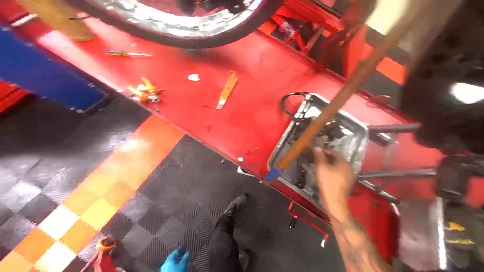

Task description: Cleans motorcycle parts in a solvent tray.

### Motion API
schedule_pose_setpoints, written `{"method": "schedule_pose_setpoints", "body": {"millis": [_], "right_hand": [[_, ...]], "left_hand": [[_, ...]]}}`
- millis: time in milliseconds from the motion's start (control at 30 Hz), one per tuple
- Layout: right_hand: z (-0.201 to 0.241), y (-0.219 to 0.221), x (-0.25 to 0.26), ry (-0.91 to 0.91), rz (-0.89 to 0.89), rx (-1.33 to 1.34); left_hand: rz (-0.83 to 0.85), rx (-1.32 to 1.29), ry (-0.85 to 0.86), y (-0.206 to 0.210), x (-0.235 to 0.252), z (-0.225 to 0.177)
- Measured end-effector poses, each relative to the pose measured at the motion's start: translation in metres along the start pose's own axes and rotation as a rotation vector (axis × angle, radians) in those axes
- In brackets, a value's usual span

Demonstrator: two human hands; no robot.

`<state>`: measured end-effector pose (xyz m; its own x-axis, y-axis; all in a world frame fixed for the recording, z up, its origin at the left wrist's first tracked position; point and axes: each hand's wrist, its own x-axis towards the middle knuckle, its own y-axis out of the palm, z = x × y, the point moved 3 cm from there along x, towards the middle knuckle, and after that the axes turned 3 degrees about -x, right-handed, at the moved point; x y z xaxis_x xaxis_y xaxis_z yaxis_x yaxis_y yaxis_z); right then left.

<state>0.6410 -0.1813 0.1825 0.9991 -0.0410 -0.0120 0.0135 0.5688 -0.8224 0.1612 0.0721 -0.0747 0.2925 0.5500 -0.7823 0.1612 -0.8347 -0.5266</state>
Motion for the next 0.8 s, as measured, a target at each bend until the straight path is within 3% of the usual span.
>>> {"method": "schedule_pose_setpoints", "body": {"millis": [133,233,333,433,567,667,800], "right_hand": [[-0.042,0.03,-0.129,-0.232,-0.066,0.32],[-0.114,0.115,-0.223,-0.239,0.179,0.364],[-0.214,0.23,-0.269,-0.136,0.327,0.315],[-0.307,0.345,-0.253,-0.092,0.414,0.183],[-0.377,0.453,-0.193,0.006,0.471,0.118],[-0.388,0.501,-0.144,-0.06,0.438,0.031],[-0.361,0.548,-0.109,-0.127,0.395,-0.011]], "left_hand": [[0.094,0.217,0.15,0.032,0.055,-0.057],[0.195,0.45,0.385,0.082,0.122,-0.107],[0.258,0.651,0.75,0.173,0.216,-0.151],[0.251,0.805,1.079,0.271,0.307,-0.194],[0.172,0.906,1.256,0.37,0.412,-0.215],[0.096,0.898,1.311,0.37,0.446,-0.204],[-0.022,0.953,1.268,0.316,0.464,-0.152]]}}
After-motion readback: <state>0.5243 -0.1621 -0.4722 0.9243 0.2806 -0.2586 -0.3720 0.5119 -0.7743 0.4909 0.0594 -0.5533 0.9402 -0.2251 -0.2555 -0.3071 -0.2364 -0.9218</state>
